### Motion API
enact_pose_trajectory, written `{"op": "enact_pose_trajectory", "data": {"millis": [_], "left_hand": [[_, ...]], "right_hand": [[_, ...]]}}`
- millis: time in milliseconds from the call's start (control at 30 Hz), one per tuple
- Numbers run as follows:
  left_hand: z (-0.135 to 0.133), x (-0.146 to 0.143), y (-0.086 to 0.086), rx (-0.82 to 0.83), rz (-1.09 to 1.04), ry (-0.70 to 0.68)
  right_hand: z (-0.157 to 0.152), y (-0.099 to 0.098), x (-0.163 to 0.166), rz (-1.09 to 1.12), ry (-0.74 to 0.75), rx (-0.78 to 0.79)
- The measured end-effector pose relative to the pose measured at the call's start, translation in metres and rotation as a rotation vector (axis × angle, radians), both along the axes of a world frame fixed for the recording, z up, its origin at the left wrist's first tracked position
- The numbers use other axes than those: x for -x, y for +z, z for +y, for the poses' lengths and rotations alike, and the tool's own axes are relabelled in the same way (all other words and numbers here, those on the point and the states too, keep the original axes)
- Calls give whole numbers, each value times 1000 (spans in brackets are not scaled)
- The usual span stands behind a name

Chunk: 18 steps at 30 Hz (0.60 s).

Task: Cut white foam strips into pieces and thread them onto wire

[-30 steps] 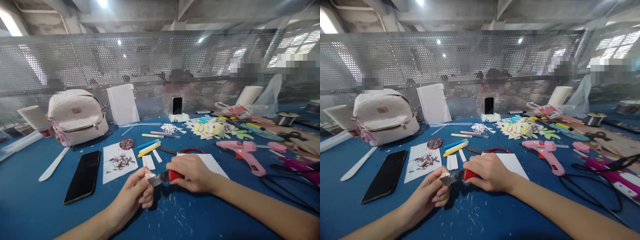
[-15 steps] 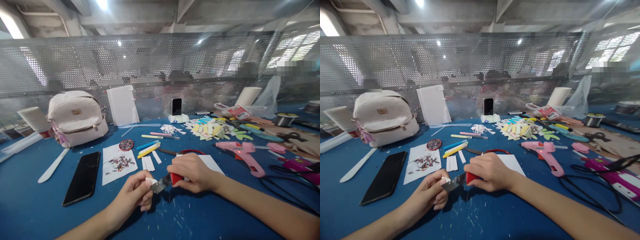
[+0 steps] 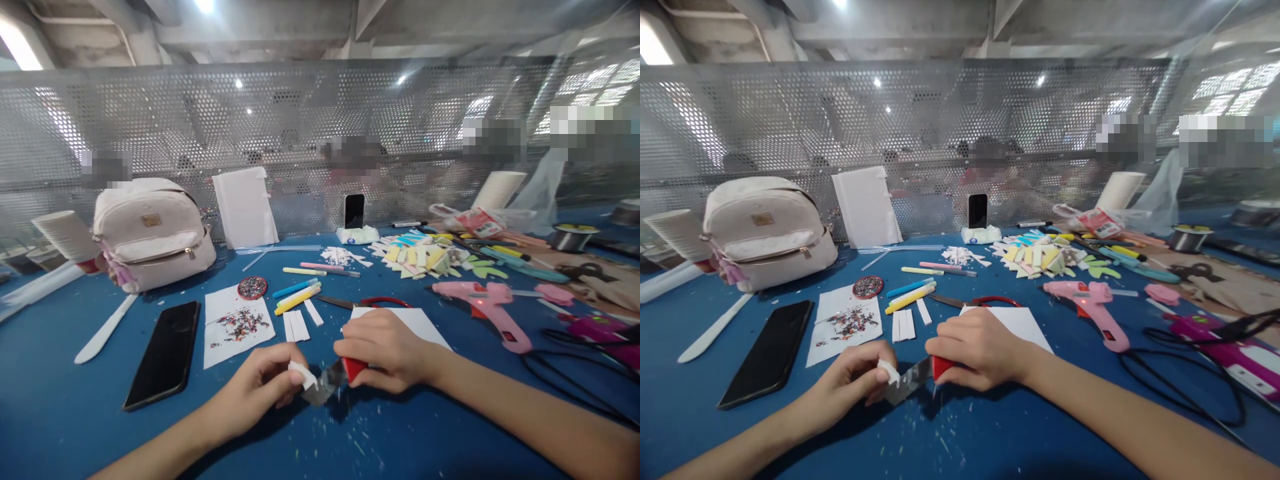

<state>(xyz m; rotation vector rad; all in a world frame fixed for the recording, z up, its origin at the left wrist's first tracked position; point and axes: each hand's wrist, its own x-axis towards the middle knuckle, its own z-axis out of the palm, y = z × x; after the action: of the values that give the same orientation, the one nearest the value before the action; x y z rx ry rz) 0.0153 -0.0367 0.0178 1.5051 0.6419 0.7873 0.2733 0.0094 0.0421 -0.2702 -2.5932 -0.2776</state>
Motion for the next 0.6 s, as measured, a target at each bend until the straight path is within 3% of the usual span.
{"op": "enact_pose_trajectory", "data": {"millis": [400, 600], "left_hand": [[-1, 3, 2, -102, 131, -32], [-1, 5, 8, -254, 205, -43]], "right_hand": [[1, 1, -1, -38, 24, 26], [-1, 0, 0, -63, 45, 45]]}}
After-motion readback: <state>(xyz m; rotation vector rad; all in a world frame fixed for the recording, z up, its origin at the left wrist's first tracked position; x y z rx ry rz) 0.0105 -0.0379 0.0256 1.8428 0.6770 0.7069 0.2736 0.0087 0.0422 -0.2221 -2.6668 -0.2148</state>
